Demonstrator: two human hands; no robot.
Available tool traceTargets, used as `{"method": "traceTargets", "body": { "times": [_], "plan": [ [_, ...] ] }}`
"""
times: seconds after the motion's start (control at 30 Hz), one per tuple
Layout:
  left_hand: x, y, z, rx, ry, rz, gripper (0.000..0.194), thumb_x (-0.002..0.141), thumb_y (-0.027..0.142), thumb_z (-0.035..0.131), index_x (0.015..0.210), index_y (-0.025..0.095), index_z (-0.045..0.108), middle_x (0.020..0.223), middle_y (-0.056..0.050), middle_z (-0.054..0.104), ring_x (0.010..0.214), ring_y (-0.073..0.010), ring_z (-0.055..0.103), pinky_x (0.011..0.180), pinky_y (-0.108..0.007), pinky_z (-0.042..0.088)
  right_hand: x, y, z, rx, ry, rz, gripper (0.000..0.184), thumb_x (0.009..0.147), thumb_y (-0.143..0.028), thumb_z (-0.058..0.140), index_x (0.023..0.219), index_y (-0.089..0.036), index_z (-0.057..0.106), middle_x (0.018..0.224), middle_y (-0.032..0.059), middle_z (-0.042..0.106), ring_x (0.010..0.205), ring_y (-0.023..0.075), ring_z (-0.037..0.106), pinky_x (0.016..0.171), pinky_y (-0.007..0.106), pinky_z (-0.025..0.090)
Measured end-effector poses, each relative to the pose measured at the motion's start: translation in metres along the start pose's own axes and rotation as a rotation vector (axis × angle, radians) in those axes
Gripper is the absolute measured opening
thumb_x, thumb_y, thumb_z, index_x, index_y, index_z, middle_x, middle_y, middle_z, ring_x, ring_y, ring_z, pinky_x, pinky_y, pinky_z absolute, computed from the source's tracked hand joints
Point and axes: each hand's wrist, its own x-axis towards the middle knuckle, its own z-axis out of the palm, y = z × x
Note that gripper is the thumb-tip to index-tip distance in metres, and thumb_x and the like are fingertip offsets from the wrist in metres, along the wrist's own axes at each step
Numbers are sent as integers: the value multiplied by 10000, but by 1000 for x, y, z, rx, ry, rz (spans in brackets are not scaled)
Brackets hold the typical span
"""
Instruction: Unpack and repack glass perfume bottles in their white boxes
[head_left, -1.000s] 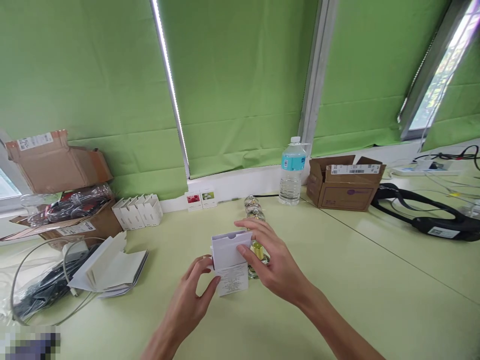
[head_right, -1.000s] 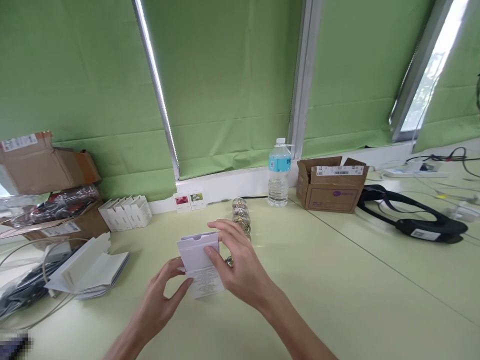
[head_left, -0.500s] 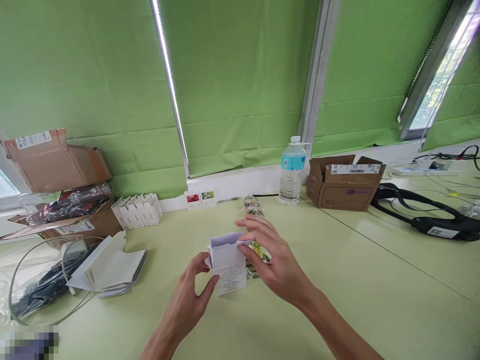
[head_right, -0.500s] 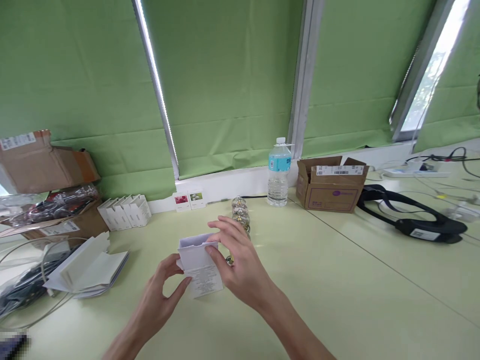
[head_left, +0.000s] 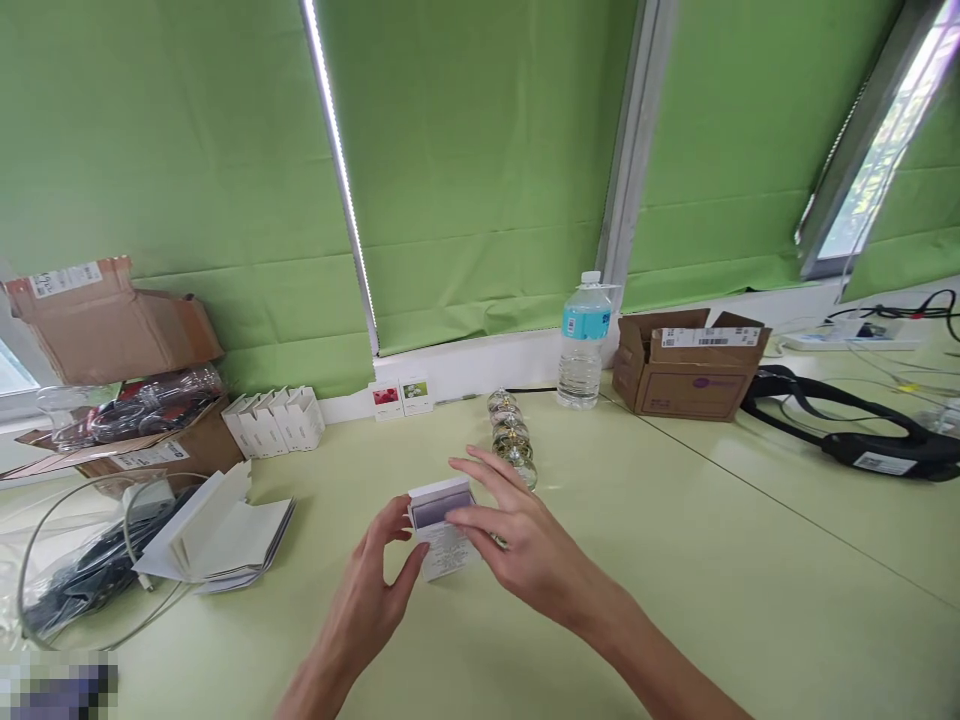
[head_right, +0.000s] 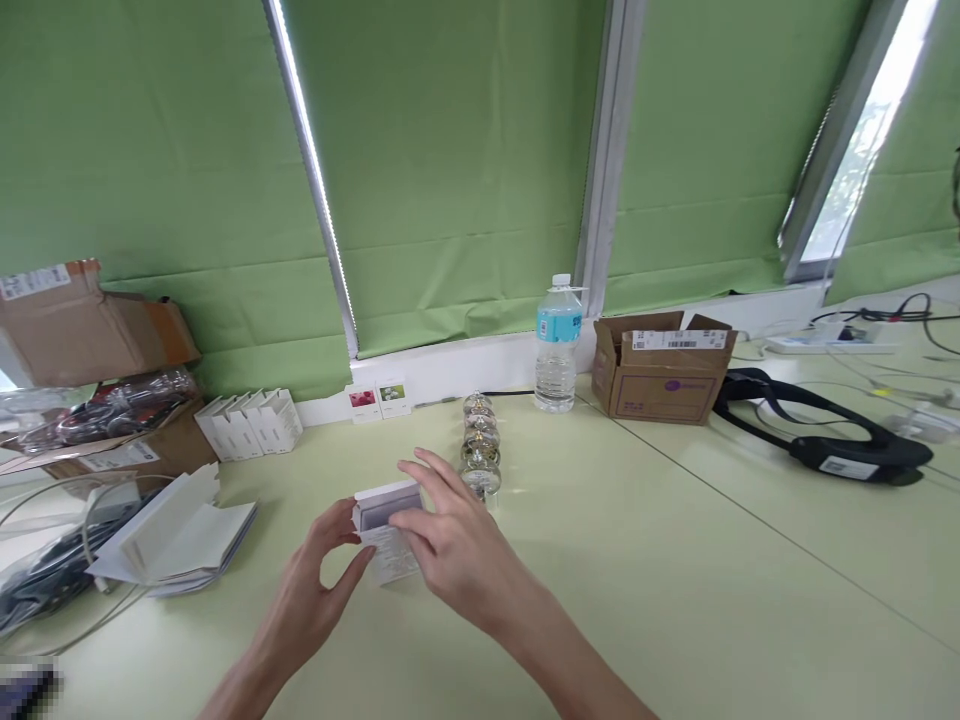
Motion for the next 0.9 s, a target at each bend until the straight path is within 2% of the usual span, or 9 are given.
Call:
{"method": "traceTargets", "body": {
  "times": [0.17, 0.27, 0.33, 0.4, 0.47, 0.53, 0.67, 0.8, 0.9],
  "plan": [
    [2, 4, -5, 65, -30, 55, 367, 941, 269, 480, 1303, 322, 461, 1313, -74, 531, 1065, -196, 617, 901, -351, 536, 0, -4, 1, 44, -11, 5, 241, 920, -217, 516, 1073, -272, 693, 1379, 65, 505, 1380, 280, 309, 1063, 480, 408],
    [4, 6, -8, 101, -27, 60, 278, 943, 293, 462, 1204, 299, 561, 1329, -84, 522, 1099, -220, 612, 916, -362, 536, 3, 0, -7, 90, 115, 62, 258, 926, -252, 511, 1137, -254, 660, 1332, 81, 542, 1303, 276, 413, 1038, 469, 425],
    [6, 5, -11, 112, -8, 38, 259, 937, 331, 466, 1157, 285, 594, 1311, -97, 537, 1045, -230, 643, 843, -348, 570, 4, 8, -16, 126, 212, 157, 252, 931, -274, 499, 1124, -245, 659, 1216, 90, 611, 1141, 257, 545, 922, 419, 502],
    [8, 3, -14, 116, 17, 5, 271, 930, 368, 470, 1143, 274, 608, 1297, -107, 549, 996, -236, 664, 742, -319, 595, 4, 18, -25, 151, 235, 271, 247, 933, -307, 489, 1092, -233, 664, 1061, 85, 667, 890, 215, 624, 742, 352, 543],
    [9, 0, -16, 112, 39, -21, 287, 924, 395, 475, 1136, 264, 618, 1286, -112, 559, 942, -232, 681, 646, -287, 597, 2, 30, -32, 152, 176, 346, 252, 925, -340, 495, 1066, -229, 672, 946, 67, 689, 693, 176, 604, 613, 315, 520],
    [9, -2, -17, 114, 57, -41, 300, 920, 411, 478, 1133, 260, 624, 1285, -114, 562, 910, -229, 689, 574, -262, 584, -1, 41, -35, 134, 86, 361, 249, 911, -353, 513, 1046, -242, 690, 900, 48, 696, 613, 156, 573, 572, 302, 494],
    [7, -7, -16, 154, 52, -51, 319, 916, 418, 480, 1158, 267, 622, 1309, -117, 551, 972, -255, 678, 550, -250, 571, -6, 50, -35, 161, -35, 310, 217, 894, -347, 538, 908, -262, 737, 902, 29, 707, 653, 156, 594, 591, 284, 479],
    [6, -8, -15, 179, 56, -37, 317, 919, 412, 478, 1169, 271, 612, 1299, -112, 561, 987, -258, 676, 608, -273, 584, -7, 48, -33, 219, -61, 316, 257, 872, -363, 566, 701, -243, 715, 714, 3, 676, 611, 154, 579, 576, 275, 459],
    [7, -7, -15, 174, 56, -31, 318, 926, 409, 465, 1171, 267, 607, 1293, -113, 565, 975, -251, 680, 625, -281, 588, -6, 47, -31, 193, -79, 322, 300, 871, -345, 561, 614, -222, 657, 656, -1, 635, 574, 145, 540, 552, 270, 419]
  ]
}}
